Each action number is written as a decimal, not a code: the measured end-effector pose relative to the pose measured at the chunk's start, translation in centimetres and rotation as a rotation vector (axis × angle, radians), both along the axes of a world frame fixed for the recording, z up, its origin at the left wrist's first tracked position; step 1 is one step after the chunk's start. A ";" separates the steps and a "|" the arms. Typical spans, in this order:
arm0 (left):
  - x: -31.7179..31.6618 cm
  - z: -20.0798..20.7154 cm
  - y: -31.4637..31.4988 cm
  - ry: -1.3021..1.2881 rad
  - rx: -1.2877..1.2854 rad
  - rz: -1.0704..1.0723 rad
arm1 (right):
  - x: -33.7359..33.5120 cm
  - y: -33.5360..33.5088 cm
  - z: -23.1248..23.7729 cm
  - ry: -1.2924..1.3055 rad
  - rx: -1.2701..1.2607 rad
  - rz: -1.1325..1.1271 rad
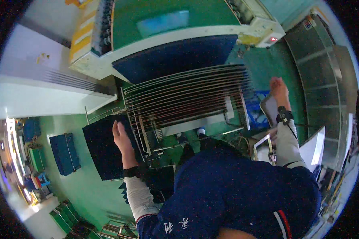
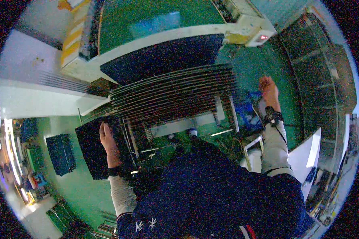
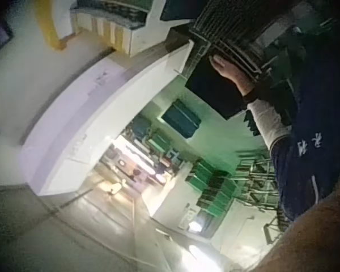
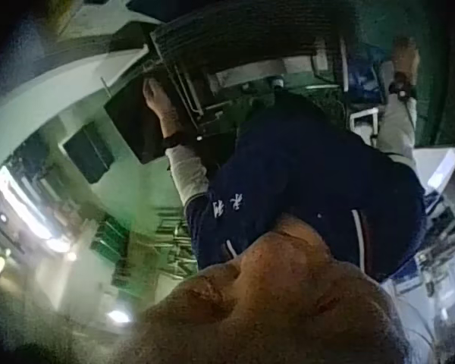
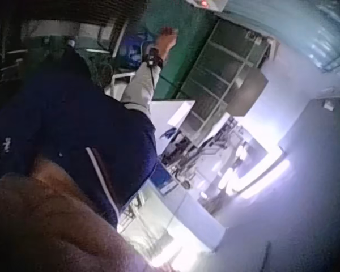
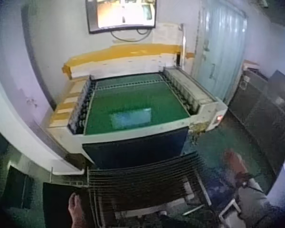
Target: Moving boards from a machine into a drying or storage rack and vice versa.
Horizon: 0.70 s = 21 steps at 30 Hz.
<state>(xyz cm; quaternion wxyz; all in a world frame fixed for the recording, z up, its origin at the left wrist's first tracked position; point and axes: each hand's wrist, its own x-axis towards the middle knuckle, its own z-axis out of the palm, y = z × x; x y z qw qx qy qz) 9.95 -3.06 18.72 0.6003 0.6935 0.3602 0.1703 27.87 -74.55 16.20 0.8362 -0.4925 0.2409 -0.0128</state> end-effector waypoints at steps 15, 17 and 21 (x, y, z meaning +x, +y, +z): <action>-4.4 -10.2 -0.3 0.341 -0.431 -0.224 | -10.4 11.2 -11.8 0.381 -0.686 0.359; -4.9 -11.8 0.3 0.289 -0.491 -0.205 | -9.5 11.9 -11.7 0.359 -0.708 0.376; -3.1 -7.3 -3.6 0.358 -0.445 -0.062 | -9.4 11.6 -11.7 0.352 -0.738 0.378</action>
